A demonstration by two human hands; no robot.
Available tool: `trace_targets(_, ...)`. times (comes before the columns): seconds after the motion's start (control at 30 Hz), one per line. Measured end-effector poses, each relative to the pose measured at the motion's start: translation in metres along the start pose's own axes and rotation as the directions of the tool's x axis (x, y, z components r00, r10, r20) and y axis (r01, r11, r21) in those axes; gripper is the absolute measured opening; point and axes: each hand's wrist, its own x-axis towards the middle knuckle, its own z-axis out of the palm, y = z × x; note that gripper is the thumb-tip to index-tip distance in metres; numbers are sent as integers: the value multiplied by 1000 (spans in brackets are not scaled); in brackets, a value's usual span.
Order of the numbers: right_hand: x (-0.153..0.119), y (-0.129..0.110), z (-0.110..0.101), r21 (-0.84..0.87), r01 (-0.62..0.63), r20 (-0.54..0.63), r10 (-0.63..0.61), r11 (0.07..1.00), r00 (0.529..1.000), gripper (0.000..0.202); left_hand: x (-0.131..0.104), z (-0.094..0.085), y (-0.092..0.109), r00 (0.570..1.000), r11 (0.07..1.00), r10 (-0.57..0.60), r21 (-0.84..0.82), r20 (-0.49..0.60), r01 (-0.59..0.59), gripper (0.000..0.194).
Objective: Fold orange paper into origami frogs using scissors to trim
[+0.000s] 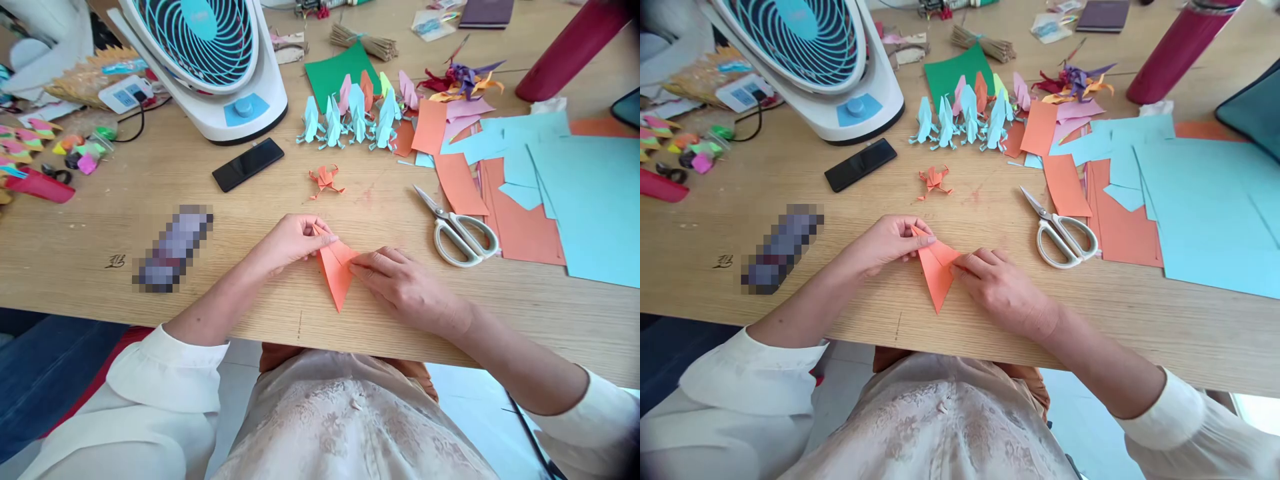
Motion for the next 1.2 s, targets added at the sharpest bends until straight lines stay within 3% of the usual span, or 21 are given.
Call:
trace_targets(0.1, -1, 1, 3, 9, 6, 7, -6, 1000, 1000, 31, -9, 8, 0, 1000, 991, -31, -129, -2, 30, 32)
trace_targets(0.17, 0, 1, 2, 24, 2, 14, -3, 1000, 1000, 32, -16, 16, -1, 999, 994, -38, -103, 1, 38, 34)
trace_targets(0.3, -1, 1, 0, 10, -24, 37, 24, 1000, 999, 33, -25, 33, -2, 982, 950, 76, 312, -172, -19, 24)
trace_targets(0.4, -6, 3, -3, -11, -61, 51, 61, 998, 997, 32, -24, 38, -4, 963, 893, 155, 448, -221, -41, 25)
trace_targets(0.73, -10, 4, -11, -65, -86, 102, 93, 994, 990, 30, -27, 38, 3, 990, 962, 39, 272, -137, 0, 22)
trace_targets(0.93, -5, -3, -10, -151, -160, 144, 182, 976, 973, 34, -31, 39, 5, 994, 957, 5, 289, -113, 28, 26)
trace_targets(1.2, -4, -5, -8, -50, -244, 83, 247, 968, 965, 30, -34, 33, 8, 1000, 995, -25, 93, 5, 25, 25)
